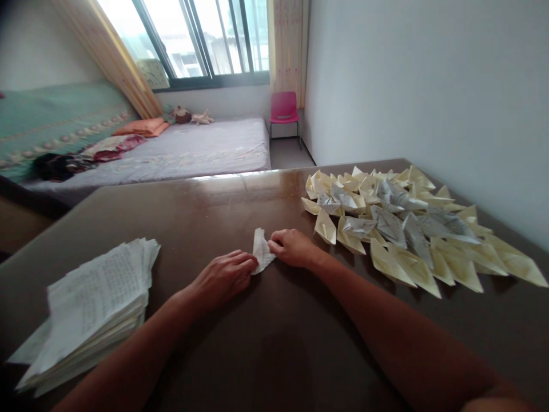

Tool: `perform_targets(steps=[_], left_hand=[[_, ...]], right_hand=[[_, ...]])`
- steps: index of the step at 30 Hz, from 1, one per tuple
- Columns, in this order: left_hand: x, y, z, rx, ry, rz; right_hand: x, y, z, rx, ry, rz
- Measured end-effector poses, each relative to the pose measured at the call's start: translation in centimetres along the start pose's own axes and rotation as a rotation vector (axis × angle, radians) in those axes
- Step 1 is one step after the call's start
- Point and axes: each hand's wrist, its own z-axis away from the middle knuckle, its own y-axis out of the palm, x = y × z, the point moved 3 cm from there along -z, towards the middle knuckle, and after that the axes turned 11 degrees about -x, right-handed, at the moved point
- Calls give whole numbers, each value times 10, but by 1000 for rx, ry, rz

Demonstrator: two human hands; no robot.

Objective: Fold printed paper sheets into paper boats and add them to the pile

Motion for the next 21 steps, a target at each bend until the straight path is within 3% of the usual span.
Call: perform_targets(steps=[3,12,15,18,21], left_hand=[[11,-13,3,71,5,151],[18,-29,11,207,-53,163],[12,-19,6,150,-124,32],[6,-3,-2,-18,-285,-172],[2,11,-9,-65,-358,-257]], right_hand=[[-10,0,-5,-152,20,62],[-5,11,-4,-175,-38,-11],[-3,14,-5,-200,-19,65],[-1,16,-5,-192,-20,106],[1,16,-7,-178,-15,106]])
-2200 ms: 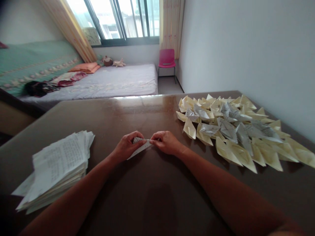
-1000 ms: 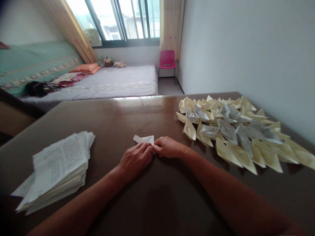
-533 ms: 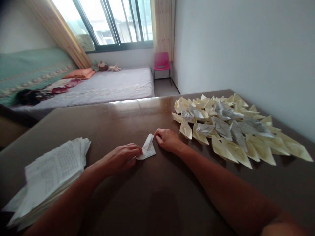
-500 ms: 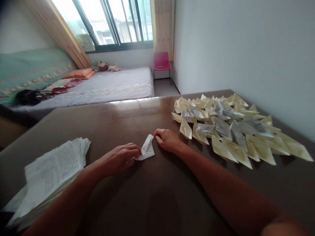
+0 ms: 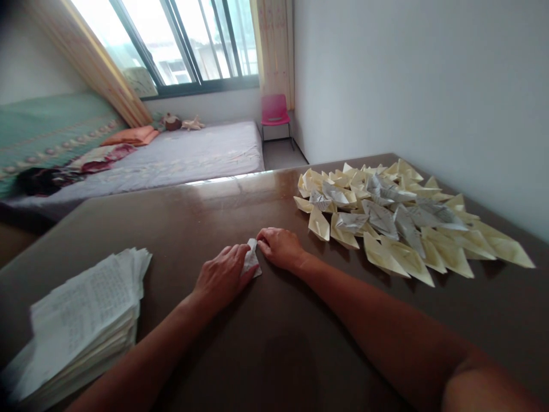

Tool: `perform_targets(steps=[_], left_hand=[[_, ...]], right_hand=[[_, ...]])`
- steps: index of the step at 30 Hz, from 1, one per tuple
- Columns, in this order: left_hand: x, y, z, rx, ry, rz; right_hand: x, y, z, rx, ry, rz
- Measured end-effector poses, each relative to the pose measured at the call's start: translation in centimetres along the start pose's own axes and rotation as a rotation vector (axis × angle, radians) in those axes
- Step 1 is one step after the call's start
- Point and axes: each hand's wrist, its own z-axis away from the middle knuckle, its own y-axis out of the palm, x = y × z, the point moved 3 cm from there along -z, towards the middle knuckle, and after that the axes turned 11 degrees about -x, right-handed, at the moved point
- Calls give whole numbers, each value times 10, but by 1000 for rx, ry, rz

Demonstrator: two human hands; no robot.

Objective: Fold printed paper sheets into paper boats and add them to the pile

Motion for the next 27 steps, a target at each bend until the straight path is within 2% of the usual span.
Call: perform_targets(steps=[4,14,27], left_hand=[[0,7,-3,14,-72,-17],[-1,5,-6,-3,-120,-56],[9,13,-4,-54,-110,0]], right_hand=[[0,1,-1,-5,-4,-23],[0,4,-1,-26,-75,-88],[-2,4,2,-14,-102,-132]])
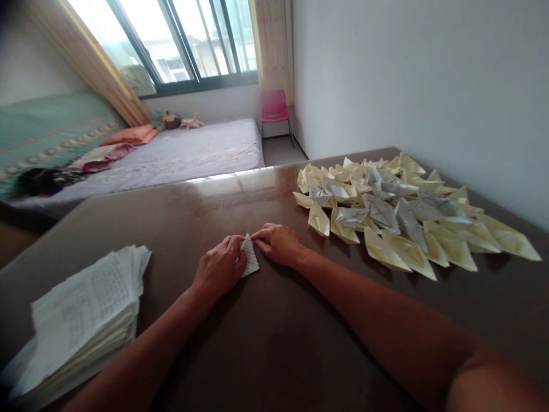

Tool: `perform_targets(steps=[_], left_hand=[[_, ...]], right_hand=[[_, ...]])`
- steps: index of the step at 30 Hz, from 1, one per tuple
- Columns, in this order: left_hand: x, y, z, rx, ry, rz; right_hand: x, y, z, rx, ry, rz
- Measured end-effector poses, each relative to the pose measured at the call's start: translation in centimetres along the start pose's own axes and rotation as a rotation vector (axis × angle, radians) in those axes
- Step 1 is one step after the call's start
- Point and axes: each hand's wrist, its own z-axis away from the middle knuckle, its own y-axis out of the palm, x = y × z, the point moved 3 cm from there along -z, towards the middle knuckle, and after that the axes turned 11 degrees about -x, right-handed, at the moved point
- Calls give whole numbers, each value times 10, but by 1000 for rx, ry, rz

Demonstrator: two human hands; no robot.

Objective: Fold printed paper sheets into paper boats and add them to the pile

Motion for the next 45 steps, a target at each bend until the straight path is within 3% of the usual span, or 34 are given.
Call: perform_targets(steps=[16,27,37,41,45], left_hand=[[3,0,-2,35,-64,36],[1,-2,-1,37,-44,41],[3,-3,6,50,49,70],[-1,-2,10,52,111,44],[-4,1,10,60,114,-3]], right_hand=[[13,-6,8,159,-243,384],[11,-3,10,156,-244,357],[3,-12,8,184,-318,171],[-1,-19,1,173,-244,55],[5,-18,1,96,-189,132]])
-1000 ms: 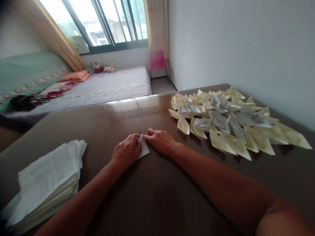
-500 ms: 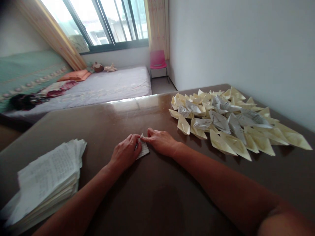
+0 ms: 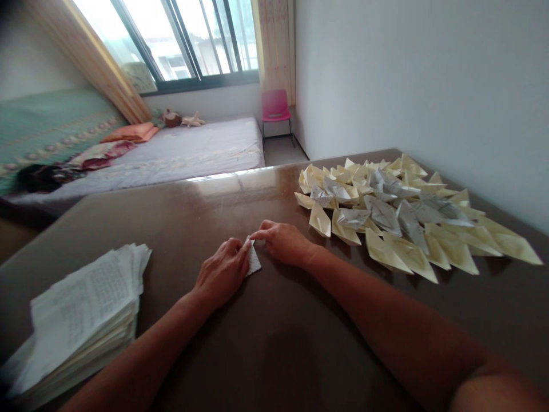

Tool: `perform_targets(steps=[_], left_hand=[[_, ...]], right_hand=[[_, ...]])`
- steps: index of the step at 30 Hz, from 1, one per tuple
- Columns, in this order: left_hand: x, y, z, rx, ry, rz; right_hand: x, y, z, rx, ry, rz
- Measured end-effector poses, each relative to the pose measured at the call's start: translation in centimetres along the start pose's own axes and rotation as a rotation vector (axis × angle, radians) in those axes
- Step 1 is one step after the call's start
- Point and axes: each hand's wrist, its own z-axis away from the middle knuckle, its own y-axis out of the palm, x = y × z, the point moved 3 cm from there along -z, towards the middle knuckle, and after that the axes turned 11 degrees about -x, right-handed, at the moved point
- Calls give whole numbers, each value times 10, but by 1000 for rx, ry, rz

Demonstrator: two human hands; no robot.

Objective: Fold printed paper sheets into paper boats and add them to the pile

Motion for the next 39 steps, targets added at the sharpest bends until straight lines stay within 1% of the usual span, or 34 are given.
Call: perform_targets(steps=[2,5,7,9,12,15,18,20,22,24,26,28,30,36,39], left_hand=[[3,1,-1,-14,-10,19],[11,2,-4,-50,-61,94],[15,4,-6,-73,-79,112],[15,5,-7,-94,-61,85],[10,6,-6,-85,-23,61],[9,3,-3,-19,-15,158],[17,-2,-5,5,-62,276],[26,-5,-7,-32,-119,282],[34,-8,-10,-44,-141,264],[39,-8,-11,5,-130,263],[41,-8,-11,78,-145,264],[43,-8,-10,120,-188,254],[43,-8,-10,134,-216,251],[43,-8,-11,105,-223,320],[46,-8,-12,141,-224,370]], right_hand=[[7,4,3,35,-8,88],[14,9,6,79,-8,209],[17,11,6,96,4,253],[19,11,6,103,37,264],[23,11,6,96,92,229],[30,12,8,65,79,176],[32,13,8,32,-10,142],[30,13,8,33,-97,117],[26,13,7,53,-187,74],[22,11,6,71,-244,19],[19,9,5,92,-271,-26],[18,7,5,109,-278,-51],[18,7,5,119,-280,-64],[15,10,4,100,-250,-127],[16,13,4,75,-188,-183]])
